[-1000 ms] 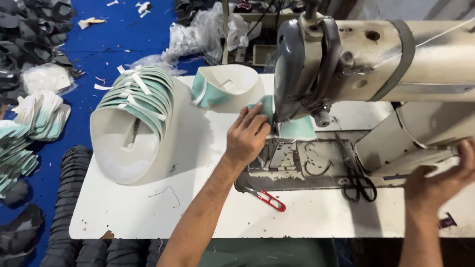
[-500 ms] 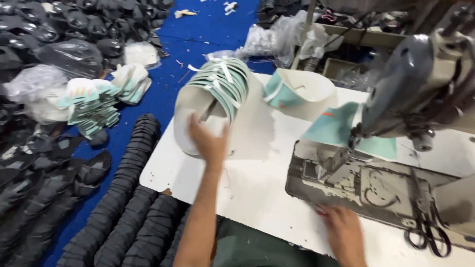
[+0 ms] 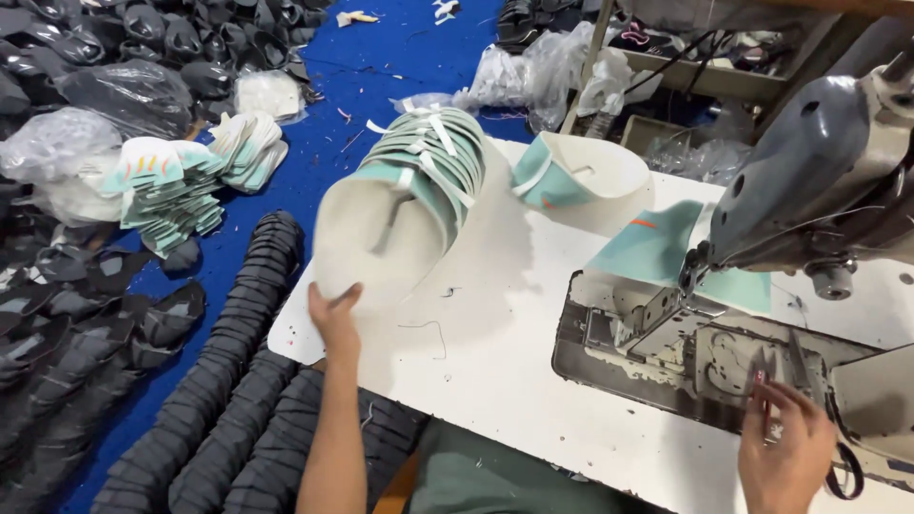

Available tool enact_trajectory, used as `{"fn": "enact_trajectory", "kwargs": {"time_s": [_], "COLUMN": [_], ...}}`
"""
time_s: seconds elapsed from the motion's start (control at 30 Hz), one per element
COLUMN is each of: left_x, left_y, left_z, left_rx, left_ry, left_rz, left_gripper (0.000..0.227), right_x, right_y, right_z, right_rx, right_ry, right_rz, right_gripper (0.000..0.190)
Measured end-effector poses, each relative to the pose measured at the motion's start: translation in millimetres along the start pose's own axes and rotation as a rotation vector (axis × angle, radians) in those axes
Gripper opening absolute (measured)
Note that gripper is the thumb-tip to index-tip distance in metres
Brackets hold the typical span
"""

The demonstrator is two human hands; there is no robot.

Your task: The person sews white elastic straps onto light blue slide sandals using an industrial sewing machine. They repeatedly pick up sandals, align the straps, feed them through the machine, and trim the excess thread with scissors.

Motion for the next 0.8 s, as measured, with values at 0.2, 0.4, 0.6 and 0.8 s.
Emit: {"fn": "enact_trajectory", "kwargs": {"time_s": [0.2, 0.4, 0.6, 0.8], "left_x": [-21, -102, -183, -206], "left_y": [35, -49, -91, -102], "left_z": [-65, -148, -247, -284], "left_rx": [0.076, 0.615, 0.900, 1.027], "left_ry": [0.194, 0.162, -0.510, -0.552], "left_rz": [-0.978, -0.619, -0.035, 0.046], "left_gripper": [0.080, 0.063, 0.019, 0.038], "right_x": [35, 121, 111, 160], "right_y": [-15, -16, -64, 7], "right_z": [-26, -26, -71, -18], "right_rx": [0.292, 0.512, 0.569, 0.225], "right_ry": [-0.377, -0.447, -0.760, -0.151], "right_rz": [0.581, 1.216, 0.896, 0.410], "right_gripper": [0.021, 0.080, 0.080, 0.069]}}
Point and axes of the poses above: each hand's wrist, its own z-axis towards the middle knuckle, its own y-axis out of the back of the hand, x = y × z, the point moved 5 cm from there along z, towards the middle knuckle, and after that the axes turned 6 degrees about -z, right-handed, at the moved point
